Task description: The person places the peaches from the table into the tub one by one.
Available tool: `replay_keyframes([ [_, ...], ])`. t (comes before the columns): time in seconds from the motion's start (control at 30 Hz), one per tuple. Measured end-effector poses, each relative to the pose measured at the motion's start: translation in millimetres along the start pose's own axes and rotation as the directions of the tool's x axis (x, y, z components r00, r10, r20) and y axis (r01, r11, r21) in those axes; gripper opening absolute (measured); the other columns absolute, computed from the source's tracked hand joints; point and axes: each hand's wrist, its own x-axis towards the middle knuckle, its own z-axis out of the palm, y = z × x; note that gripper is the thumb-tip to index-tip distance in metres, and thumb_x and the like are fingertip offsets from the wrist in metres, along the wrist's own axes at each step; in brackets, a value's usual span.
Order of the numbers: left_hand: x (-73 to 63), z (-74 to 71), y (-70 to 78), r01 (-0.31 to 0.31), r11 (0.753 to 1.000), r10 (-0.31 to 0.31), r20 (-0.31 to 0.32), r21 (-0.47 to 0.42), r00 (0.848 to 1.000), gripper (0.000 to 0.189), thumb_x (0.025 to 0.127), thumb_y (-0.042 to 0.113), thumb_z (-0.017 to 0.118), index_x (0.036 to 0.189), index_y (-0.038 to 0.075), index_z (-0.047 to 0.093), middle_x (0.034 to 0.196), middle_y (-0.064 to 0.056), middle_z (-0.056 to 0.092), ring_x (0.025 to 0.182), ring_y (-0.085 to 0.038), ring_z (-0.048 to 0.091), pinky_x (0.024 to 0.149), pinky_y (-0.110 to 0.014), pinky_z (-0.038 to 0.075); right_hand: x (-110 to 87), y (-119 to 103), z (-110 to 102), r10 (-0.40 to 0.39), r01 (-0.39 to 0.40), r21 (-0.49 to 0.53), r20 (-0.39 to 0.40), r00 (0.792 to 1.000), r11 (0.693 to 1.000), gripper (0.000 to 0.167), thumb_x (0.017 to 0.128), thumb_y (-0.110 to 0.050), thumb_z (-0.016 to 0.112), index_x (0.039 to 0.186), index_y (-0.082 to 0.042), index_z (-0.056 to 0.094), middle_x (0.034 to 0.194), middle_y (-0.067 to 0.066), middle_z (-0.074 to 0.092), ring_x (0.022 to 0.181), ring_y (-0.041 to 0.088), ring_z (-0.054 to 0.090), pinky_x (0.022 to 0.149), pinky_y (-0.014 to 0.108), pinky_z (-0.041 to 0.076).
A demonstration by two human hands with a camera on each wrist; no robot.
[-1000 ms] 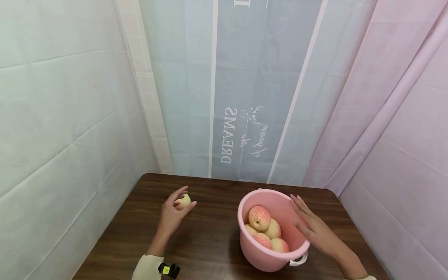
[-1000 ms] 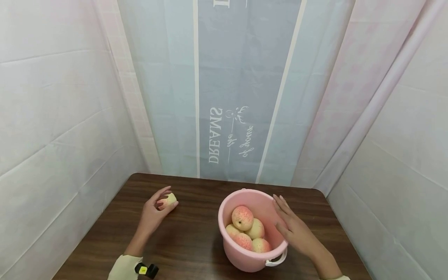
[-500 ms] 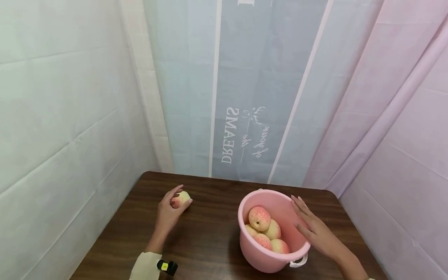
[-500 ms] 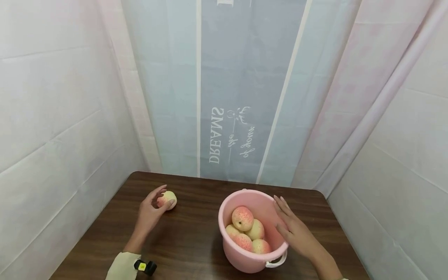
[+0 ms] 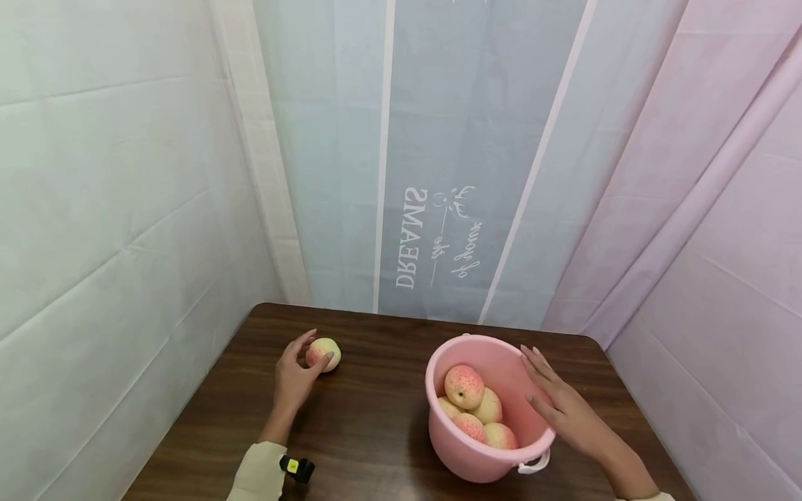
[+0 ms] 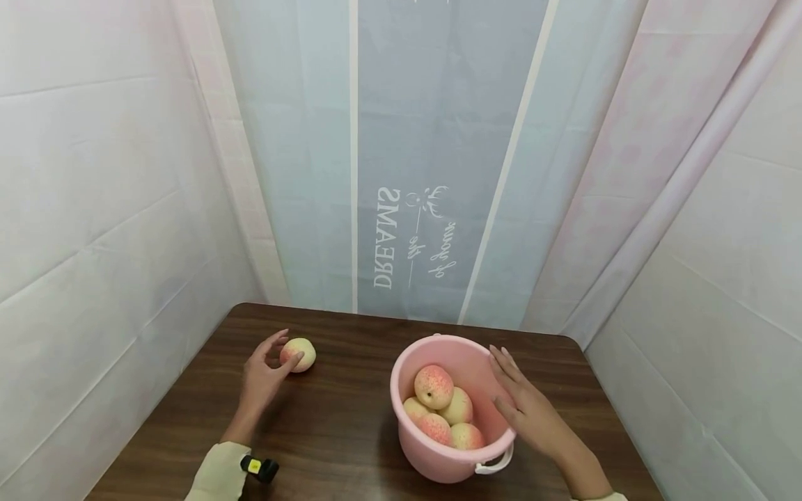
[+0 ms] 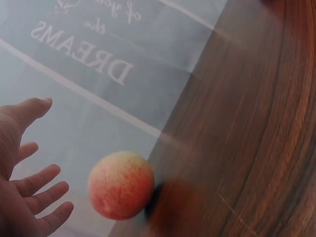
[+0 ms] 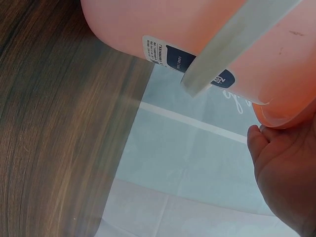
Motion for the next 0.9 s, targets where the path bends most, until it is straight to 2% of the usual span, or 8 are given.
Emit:
replay_keyframes([
  [0.23,0.6,0.3,-14.8,0.043,0.999,-0.043,-0.013,0.018,0.999,0.061,0.081,0.024,0.089,0.134,0.008,0.064,0.125,-0.020,0.064,0.108,-0.035,0.062,0.089,-0.056,0.052,-0.5,0,1,-0.002,0.002,-0.004,-0.001,1.000,1.000,0.059,0.100,-0.012,0.061,0.153,0.002,0.040,0.167,0.006,0.023,0.153,0.001,0.001,0.107,0.002,0.008],
  [0.4,0.9,0.4,-23.6,0.055,0.997,-0.054,-0.011,0.048,0.998,0.062,0.081,0.026,0.089,0.135,0.009,0.064,0.128,-0.021,0.061,0.111,-0.037,0.060,0.088,-0.054,0.051,-0.2,0,0,-0.010,0.010,0.000,-0.008,1.000,1.000,0.059,0.100,-0.011,0.061,0.153,0.001,0.040,0.167,0.008,0.023,0.153,0.002,0.002,0.107,0.003,0.008],
  [0.9,6.6,4.9,-34.4,0.104,0.992,-0.107,0.034,0.064,0.994,0.068,0.080,0.026,0.089,0.138,0.006,0.061,0.131,-0.022,0.058,0.118,-0.038,0.054,0.094,-0.050,0.045,0.0,-1,0,0.000,0.000,-0.006,-0.005,1.000,1.000,0.057,0.100,-0.012,0.061,0.151,0.004,0.042,0.167,0.006,0.023,0.153,0.000,0.001,0.108,0.002,0.008],
])
